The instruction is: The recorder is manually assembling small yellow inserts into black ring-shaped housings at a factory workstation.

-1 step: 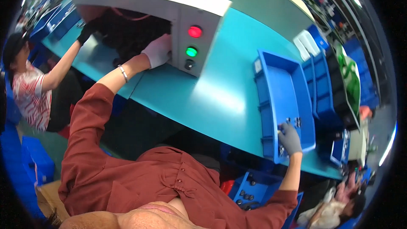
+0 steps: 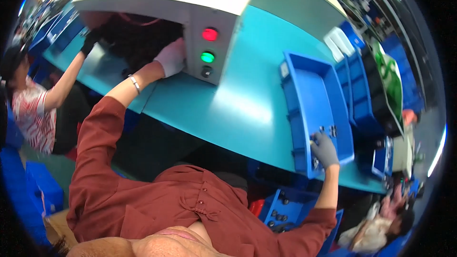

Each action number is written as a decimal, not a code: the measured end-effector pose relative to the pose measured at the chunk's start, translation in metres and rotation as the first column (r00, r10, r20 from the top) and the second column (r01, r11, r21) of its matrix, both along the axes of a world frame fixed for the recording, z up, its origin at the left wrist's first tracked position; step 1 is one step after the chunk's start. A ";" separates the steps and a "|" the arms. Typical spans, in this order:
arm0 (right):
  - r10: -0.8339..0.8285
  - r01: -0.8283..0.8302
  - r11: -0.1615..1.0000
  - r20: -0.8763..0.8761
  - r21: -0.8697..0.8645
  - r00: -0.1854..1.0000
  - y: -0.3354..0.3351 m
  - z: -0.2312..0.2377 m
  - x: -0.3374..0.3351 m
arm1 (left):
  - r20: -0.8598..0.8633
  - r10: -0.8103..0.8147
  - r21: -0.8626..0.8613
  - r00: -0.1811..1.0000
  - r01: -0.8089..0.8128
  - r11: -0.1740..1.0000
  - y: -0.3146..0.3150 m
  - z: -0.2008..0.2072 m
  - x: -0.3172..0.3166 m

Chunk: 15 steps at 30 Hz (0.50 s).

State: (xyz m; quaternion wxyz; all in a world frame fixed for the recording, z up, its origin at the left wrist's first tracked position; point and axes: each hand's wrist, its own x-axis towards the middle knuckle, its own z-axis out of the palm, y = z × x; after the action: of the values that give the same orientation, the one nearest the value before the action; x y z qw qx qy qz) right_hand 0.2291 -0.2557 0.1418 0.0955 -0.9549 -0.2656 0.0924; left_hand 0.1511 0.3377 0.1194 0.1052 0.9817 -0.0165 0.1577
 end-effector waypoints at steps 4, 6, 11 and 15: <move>0.003 -0.002 1.000 0.017 -0.021 1.000 0.016 0.006 0.004 | -0.015 0.094 0.045 0.995 -0.093 0.995 0.025 -0.034 0.031; -0.047 0.047 0.997 -0.001 0.062 0.999 0.020 0.012 -0.001 | 0.073 0.095 -0.029 0.993 -0.093 0.995 0.020 -0.026 0.025; -0.261 0.253 0.960 0.056 0.119 0.964 0.005 0.020 -0.003 | 0.193 0.062 -0.150 0.979 -0.033 0.988 0.064 -0.045 0.046; -0.280 0.264 0.954 0.109 0.144 0.954 -0.008 0.024 0.005 | 0.161 0.207 -0.558 0.965 -0.084 0.826 0.073 -0.024 0.028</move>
State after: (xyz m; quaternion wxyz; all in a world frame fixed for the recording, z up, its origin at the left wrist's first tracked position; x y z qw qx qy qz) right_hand 0.2336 -0.2639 0.1660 0.1508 -0.9782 -0.1424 -0.0004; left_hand 0.1796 0.4106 0.0957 0.3658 0.8862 0.0934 0.2684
